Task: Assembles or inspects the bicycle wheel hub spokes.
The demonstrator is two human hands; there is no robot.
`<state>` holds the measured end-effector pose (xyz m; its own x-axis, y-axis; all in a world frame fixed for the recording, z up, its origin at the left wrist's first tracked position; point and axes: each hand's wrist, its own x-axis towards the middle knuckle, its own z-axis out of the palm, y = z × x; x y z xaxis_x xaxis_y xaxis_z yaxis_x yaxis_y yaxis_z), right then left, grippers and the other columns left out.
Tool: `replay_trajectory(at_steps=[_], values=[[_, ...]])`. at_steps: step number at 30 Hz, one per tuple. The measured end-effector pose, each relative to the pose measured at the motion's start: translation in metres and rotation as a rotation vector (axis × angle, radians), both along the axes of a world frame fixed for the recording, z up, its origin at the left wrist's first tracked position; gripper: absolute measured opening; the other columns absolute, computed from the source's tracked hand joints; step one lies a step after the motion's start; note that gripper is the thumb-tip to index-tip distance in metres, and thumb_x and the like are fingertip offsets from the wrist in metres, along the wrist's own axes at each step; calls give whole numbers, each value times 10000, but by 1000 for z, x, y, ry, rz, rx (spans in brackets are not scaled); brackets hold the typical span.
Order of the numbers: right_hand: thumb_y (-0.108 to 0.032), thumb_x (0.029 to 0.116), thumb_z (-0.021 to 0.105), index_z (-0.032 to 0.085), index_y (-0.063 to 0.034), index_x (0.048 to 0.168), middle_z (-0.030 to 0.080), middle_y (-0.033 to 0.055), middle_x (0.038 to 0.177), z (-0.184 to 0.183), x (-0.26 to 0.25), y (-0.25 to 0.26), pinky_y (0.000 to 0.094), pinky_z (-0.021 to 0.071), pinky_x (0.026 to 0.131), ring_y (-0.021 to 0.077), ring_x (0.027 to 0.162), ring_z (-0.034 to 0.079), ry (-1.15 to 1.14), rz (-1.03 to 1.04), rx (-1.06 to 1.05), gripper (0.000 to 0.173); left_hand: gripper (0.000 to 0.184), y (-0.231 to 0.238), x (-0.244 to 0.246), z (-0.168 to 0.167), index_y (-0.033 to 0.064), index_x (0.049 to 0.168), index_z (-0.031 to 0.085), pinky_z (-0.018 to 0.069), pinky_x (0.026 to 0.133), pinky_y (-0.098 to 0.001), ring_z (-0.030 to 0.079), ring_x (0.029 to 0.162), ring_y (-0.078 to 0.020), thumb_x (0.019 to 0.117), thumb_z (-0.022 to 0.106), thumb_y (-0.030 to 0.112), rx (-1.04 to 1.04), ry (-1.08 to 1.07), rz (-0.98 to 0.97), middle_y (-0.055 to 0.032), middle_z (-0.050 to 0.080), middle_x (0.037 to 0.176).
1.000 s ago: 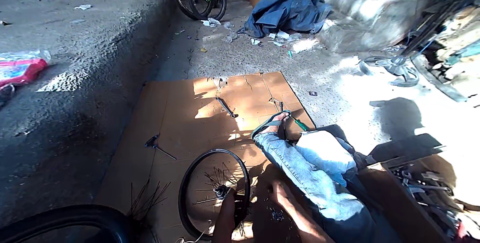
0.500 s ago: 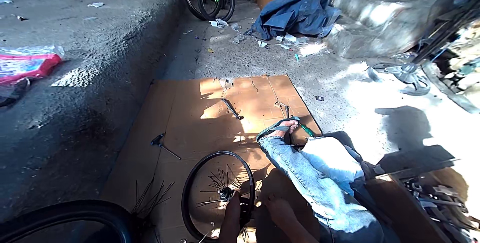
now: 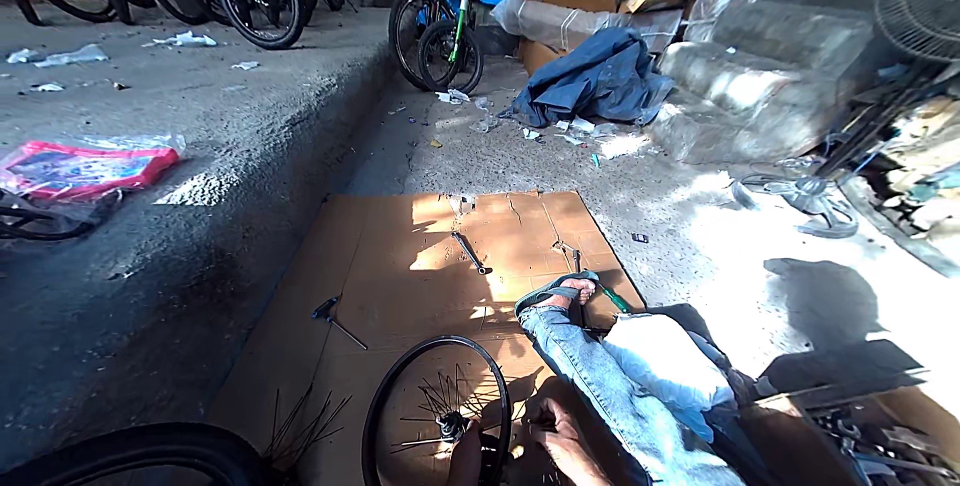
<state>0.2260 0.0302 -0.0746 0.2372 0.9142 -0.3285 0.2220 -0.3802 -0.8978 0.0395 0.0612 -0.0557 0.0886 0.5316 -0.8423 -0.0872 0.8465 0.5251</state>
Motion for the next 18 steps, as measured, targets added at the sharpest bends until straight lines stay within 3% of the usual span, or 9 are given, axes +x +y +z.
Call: replay_trajectory(at_steps=[3,6,11,18], values=[[-20,872,723,745,-73,1143,745,60,1063,9,0,-5,338,596,854,146,954,707,214,-114,116,277,647,0,0,-5,-29,1132,634,556,597,-397,676,639,-258,1121,213,462,14,10,3,-188,725,839],[-36,878,752,766,-39,1029,758,83,1014,6,-1,-5,346,611,844,171,930,722,313,-164,117,152,646,-1,0,-3,-37,1163,612,556,605,-401,670,648,-257,1124,204,463,36,7,-11,-193,720,850],[23,903,733,726,43,1060,748,155,985,3,-13,-5,376,643,798,231,839,742,563,-230,101,158,662,-4,-3,-5,-44,1211,585,563,600,-410,681,658,-281,1123,179,471,66,3,-29,-216,719,874],[30,917,709,716,55,1060,750,171,962,2,-11,-4,405,645,785,258,825,746,681,-208,37,145,689,-4,-2,-4,-43,1183,600,556,595,-407,663,638,-278,1123,158,483,54,11,-44,-211,711,857]])
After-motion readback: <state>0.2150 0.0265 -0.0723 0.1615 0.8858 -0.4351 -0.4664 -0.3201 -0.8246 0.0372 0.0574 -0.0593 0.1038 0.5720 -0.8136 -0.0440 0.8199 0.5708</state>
